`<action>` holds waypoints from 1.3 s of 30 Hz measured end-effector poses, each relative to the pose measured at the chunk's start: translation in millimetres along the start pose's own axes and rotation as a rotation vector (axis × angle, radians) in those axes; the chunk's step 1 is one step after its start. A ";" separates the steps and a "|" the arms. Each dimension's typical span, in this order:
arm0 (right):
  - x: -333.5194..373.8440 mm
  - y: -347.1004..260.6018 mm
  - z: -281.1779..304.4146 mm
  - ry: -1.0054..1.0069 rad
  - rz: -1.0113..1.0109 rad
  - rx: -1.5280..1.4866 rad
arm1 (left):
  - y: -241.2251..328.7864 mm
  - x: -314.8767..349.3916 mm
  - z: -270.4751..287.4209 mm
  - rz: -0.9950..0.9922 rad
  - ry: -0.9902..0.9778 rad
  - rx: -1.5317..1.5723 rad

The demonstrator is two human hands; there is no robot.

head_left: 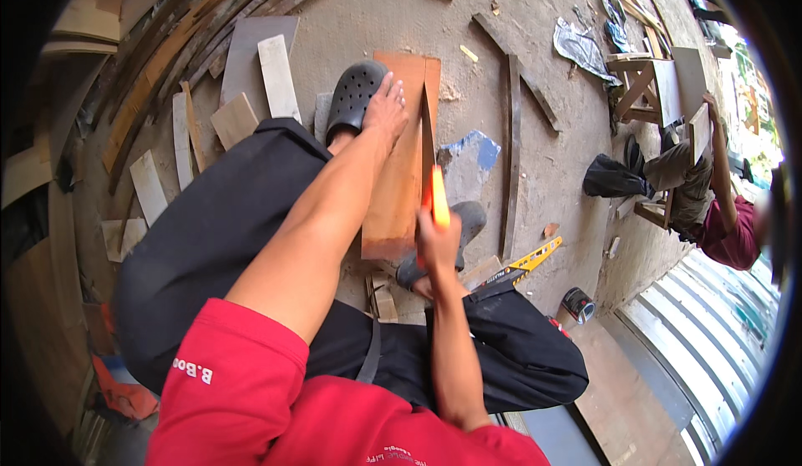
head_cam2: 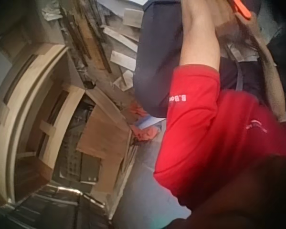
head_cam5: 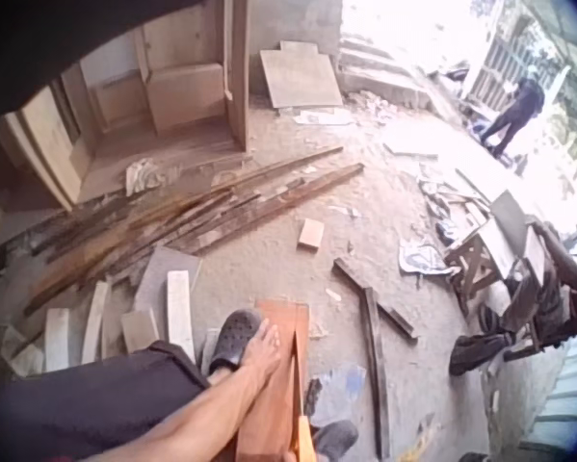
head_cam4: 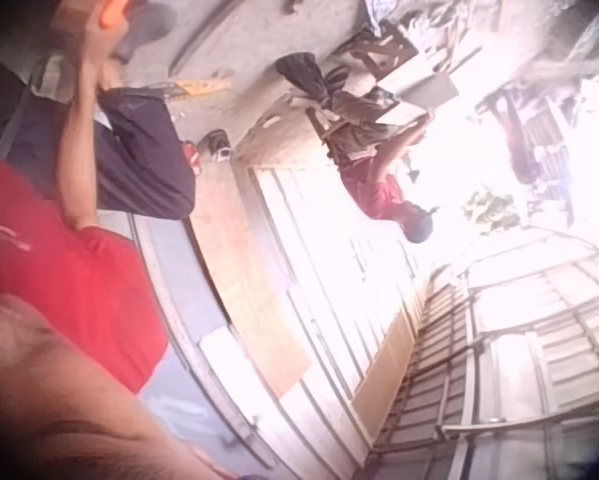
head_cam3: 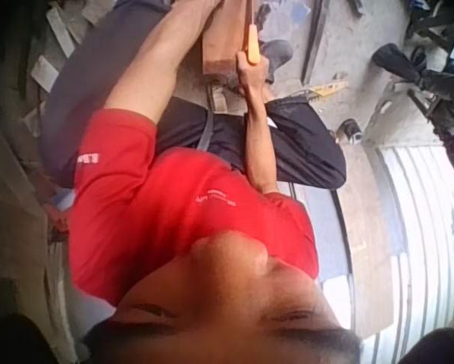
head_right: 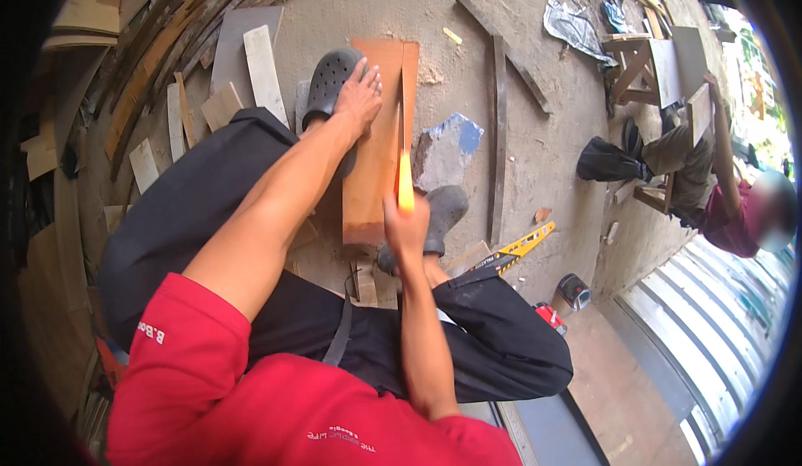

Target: The person sits on the floor and uses a hand saw to cut a rectangular piece of wood. They hold the wood steady with their left hand and foot while sawing with their right hand. The cut is completed, and the two resulting pieces are separated.

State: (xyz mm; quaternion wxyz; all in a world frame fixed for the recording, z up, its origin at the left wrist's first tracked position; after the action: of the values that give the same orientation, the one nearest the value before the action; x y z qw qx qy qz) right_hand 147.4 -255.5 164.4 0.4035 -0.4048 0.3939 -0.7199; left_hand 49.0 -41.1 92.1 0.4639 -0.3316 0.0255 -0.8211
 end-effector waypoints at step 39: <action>64.5 -19.0 18.8 -0.055 -0.008 -0.124 | -3.6 3.8 -5.9 0.025 0.029 -0.022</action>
State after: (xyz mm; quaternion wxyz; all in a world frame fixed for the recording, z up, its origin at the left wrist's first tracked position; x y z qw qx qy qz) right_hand 136.9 -311.1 205.3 0.3854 -0.4502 0.4249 -0.6843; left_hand 41.6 -43.6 90.7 0.4702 -0.3242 0.0454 -0.8196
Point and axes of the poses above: each hand's wrist, its own x-axis away from the middle knuckle, its own z-axis out of the back of the hand, y = z × x, the point moved 2 cm from there along -x, towards the middle knuckle, and after that the axes turned 14 degrees about z, right-handed, at the moved point
